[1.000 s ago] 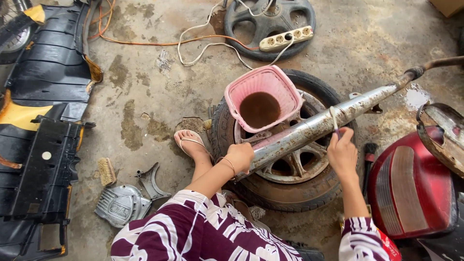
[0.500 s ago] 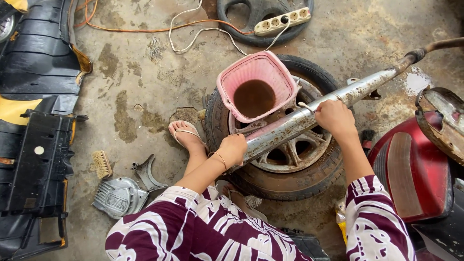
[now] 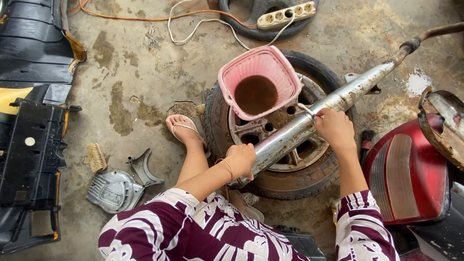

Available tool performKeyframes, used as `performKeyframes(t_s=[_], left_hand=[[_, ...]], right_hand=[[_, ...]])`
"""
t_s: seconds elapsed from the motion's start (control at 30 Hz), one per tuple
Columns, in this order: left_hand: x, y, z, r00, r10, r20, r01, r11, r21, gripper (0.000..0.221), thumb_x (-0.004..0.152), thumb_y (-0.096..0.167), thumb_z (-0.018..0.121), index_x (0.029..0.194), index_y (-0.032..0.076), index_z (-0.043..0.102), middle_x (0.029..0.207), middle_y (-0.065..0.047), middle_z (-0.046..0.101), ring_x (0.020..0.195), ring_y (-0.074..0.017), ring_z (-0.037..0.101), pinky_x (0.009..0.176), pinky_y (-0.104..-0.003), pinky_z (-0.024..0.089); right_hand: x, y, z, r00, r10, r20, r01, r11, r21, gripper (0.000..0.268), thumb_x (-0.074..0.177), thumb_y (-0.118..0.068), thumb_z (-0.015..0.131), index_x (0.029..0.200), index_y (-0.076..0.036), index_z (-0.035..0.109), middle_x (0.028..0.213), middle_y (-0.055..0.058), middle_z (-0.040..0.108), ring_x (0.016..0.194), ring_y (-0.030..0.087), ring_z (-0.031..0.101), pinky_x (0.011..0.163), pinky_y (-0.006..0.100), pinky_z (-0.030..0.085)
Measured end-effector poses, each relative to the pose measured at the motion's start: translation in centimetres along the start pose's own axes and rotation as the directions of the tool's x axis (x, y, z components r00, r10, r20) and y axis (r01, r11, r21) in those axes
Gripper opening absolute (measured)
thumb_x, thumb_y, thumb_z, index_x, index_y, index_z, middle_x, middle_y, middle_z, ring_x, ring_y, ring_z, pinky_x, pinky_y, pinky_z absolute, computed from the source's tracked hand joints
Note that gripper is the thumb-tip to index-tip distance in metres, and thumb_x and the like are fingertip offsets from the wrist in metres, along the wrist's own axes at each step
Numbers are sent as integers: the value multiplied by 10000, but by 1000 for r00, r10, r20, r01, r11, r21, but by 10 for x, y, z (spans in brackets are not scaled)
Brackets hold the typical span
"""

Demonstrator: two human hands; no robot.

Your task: The person scrubs a long, cylindrical metal exhaust pipe resting on a tire using a toothbrush and a liquid solution from a pink bucket. The person repeatedly dips the brush into the bucket and scrubs the surface of the pipe to remove dirt and grime.

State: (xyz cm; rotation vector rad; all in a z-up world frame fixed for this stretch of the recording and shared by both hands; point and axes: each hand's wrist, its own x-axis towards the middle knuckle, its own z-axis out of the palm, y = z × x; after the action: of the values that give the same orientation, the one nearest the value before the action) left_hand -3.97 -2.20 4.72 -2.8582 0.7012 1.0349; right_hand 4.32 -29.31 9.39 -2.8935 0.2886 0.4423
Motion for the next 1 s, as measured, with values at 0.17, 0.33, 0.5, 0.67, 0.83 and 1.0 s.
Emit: performKeyframes(t_s=[0.17,0.33,0.5,0.67,0.83,1.0], left_hand=[[4,12,-2,999,-35,21,34,998,56,873,644,586,901,1163,-32,568,1034,-169,668,961,-377,713,647,-577,611],[4,10,-1,999,-10,47,7,998,64,857,664,582,886,1162,-47,585,1046,-190,655,983,-412,696,658,-611,597],[11,-16,8,963,176,-205,-175,984,23,666,749,596,813,1046,25,643,889,-139,705,867,-322,753,686,-503,613],[-1,-33,-42,655,276,-704,-115,957,268,165,889,233,708,874,71,683,939,-121,635,883,-272,653,665,-383,522],[-3,-42,-37,444,326,-834,47,922,385,65,800,114,736,772,62,764,1273,-171,599,1202,-313,526,920,-466,444],[-3,-38,-25,564,327,-758,68,897,437,244,884,120,577,1032,-6,724,1139,-148,577,1101,-315,525,1044,-548,383]], right_hand=[[-5,-2,3,998,-50,-36,48,998,-45,289,988,-338,582,1174,-178,735,942,271,746,976,492,712,857,555,558],[-19,-14,-2,995,-82,-50,80,996,-39,291,1015,-318,587,1208,-135,706,923,308,727,961,511,708,844,567,552],[-23,-14,-2,994,-93,-61,91,995,-29,291,1034,-322,558,1223,-139,682,905,285,727,931,501,714,818,562,555],[-24,-14,0,992,-108,-60,106,994,-30,293,1036,-319,552,1229,-129,666,908,284,728,925,506,712,810,572,554],[-28,-19,-5,992,-107,-67,106,994,-20,292,1039,-307,554,1234,-121,667,907,279,731,922,501,713,806,565,554],[-30,-3,-10,987,42,-154,-8,977,213,286,1015,-202,628,1215,2,607,882,267,700,851,445,695,787,557,542]])
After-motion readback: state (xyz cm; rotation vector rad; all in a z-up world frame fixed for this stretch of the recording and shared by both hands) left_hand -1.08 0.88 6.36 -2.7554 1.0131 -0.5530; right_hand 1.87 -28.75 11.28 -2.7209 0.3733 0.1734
